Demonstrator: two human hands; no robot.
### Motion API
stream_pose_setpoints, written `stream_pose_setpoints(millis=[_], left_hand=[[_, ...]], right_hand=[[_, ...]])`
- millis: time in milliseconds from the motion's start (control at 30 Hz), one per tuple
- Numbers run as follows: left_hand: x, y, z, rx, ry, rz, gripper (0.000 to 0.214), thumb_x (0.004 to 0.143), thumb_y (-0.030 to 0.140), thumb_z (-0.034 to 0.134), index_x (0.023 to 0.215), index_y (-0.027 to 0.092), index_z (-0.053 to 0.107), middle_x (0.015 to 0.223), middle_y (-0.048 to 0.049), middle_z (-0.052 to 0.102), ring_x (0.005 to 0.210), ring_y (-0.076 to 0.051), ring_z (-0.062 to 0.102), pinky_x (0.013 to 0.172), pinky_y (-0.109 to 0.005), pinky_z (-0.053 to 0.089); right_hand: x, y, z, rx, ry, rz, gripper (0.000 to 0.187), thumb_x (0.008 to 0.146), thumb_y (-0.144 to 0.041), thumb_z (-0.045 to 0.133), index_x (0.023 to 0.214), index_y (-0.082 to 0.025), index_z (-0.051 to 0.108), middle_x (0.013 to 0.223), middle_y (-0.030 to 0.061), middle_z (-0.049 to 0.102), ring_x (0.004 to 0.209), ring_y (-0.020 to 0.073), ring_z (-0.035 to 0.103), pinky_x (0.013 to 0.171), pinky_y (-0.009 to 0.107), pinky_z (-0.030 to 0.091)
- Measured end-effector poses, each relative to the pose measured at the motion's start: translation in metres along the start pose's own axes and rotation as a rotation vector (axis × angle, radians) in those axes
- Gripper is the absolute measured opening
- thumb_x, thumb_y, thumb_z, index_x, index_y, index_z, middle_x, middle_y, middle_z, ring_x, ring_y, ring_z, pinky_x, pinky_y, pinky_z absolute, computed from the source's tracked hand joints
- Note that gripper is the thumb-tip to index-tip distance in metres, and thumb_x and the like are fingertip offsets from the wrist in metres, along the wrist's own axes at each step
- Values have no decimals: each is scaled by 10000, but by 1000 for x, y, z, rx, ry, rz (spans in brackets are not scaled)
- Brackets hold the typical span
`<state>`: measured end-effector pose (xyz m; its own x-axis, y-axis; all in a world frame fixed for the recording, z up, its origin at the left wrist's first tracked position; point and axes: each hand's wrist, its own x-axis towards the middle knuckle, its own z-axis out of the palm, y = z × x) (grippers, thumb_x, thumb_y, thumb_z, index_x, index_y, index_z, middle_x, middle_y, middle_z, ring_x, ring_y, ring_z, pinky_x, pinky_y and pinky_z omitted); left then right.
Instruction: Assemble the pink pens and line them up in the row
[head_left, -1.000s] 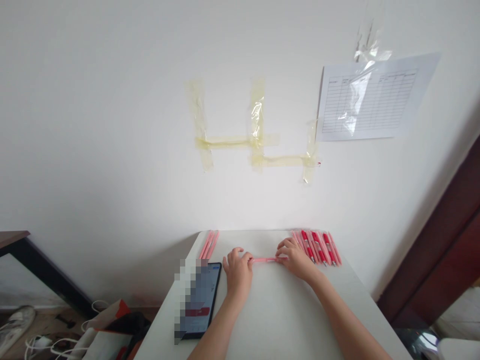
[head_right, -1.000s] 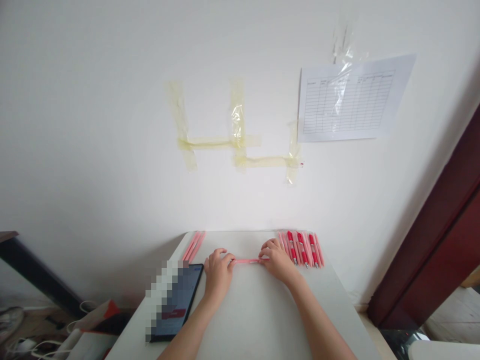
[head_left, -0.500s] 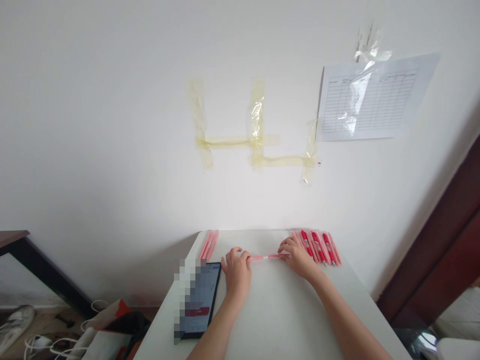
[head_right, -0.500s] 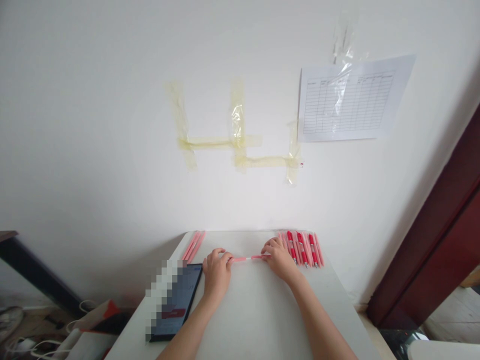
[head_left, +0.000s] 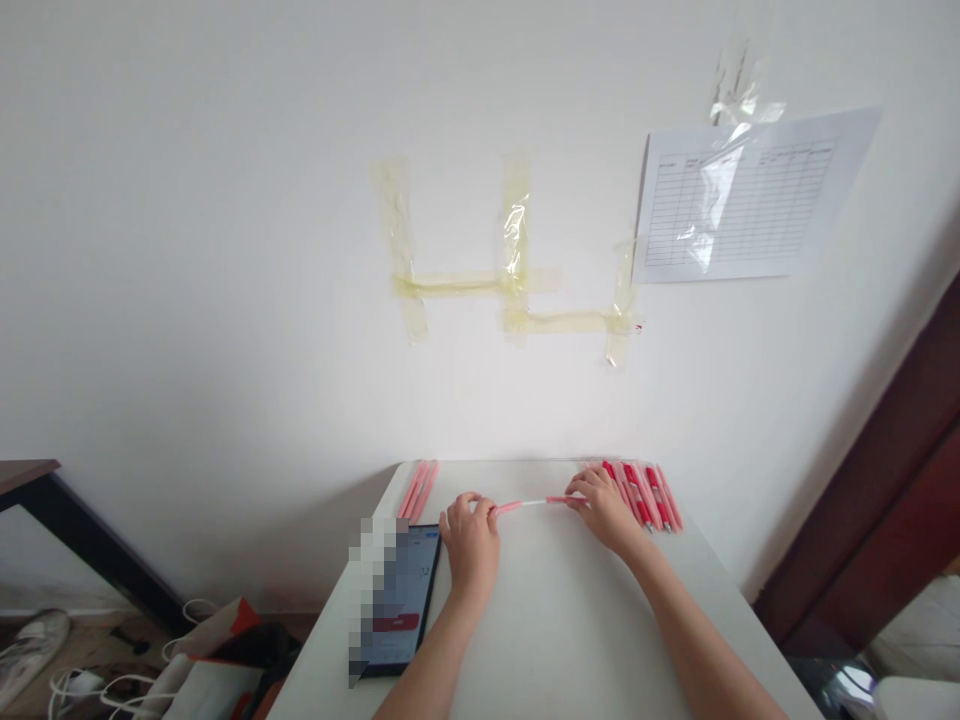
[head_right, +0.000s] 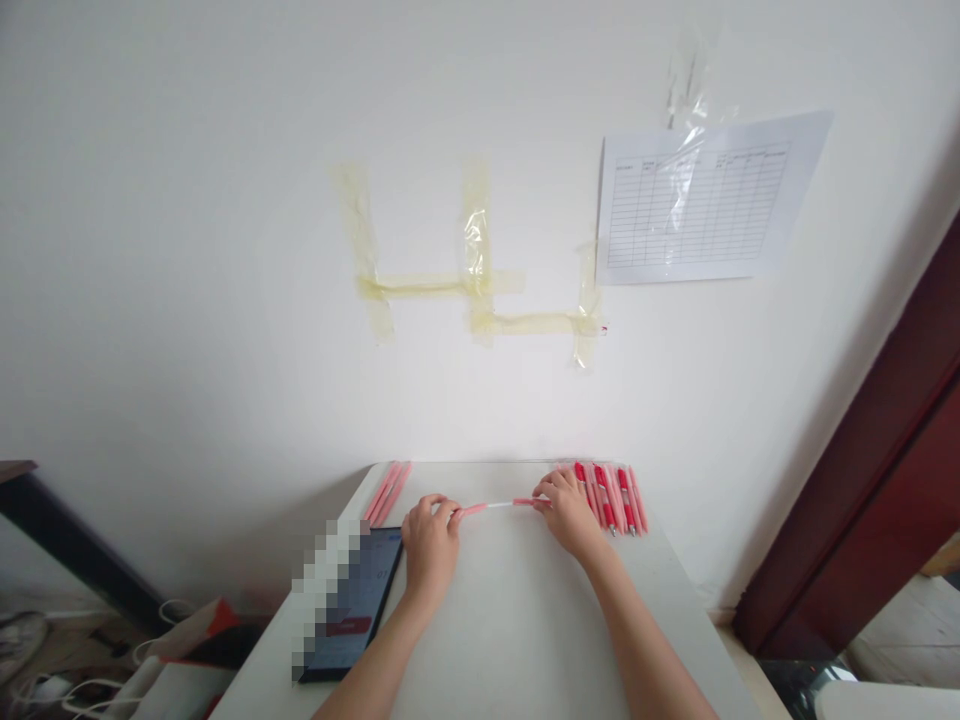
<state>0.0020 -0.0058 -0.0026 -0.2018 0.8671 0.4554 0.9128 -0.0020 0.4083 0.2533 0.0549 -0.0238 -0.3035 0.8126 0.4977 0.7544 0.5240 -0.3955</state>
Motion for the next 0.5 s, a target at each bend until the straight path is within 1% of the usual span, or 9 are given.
stream_pose_setpoints(millis=[100,300,500], left_hand=[[0,0,0,0,6,-1,225,921,195,540,965,253,754,1149,-64,638,1101,-233,560,1036,-446,381],[1,0,-2,-2,-9,-19,238,934,201,522,978,246,751,1155,-71,638,1115,-241,553,1044,-451,369],[1,-1,-3,21,2,-37,246,942,206,505,979,241,746,1144,-72,646,1099,-238,557,1031,-443,371]], right_hand=[[1,2,1,5,0,3,134,919,-190,624,976,-224,741,1081,111,681,1131,319,549,1002,519,467],[1,4,2,5,2,0,126,919,-179,625,967,-220,734,1077,107,677,1137,313,540,1014,516,455],[0,3,1,2,6,-5,123,915,-174,620,948,-223,728,1074,110,676,1140,316,544,1010,519,451]])
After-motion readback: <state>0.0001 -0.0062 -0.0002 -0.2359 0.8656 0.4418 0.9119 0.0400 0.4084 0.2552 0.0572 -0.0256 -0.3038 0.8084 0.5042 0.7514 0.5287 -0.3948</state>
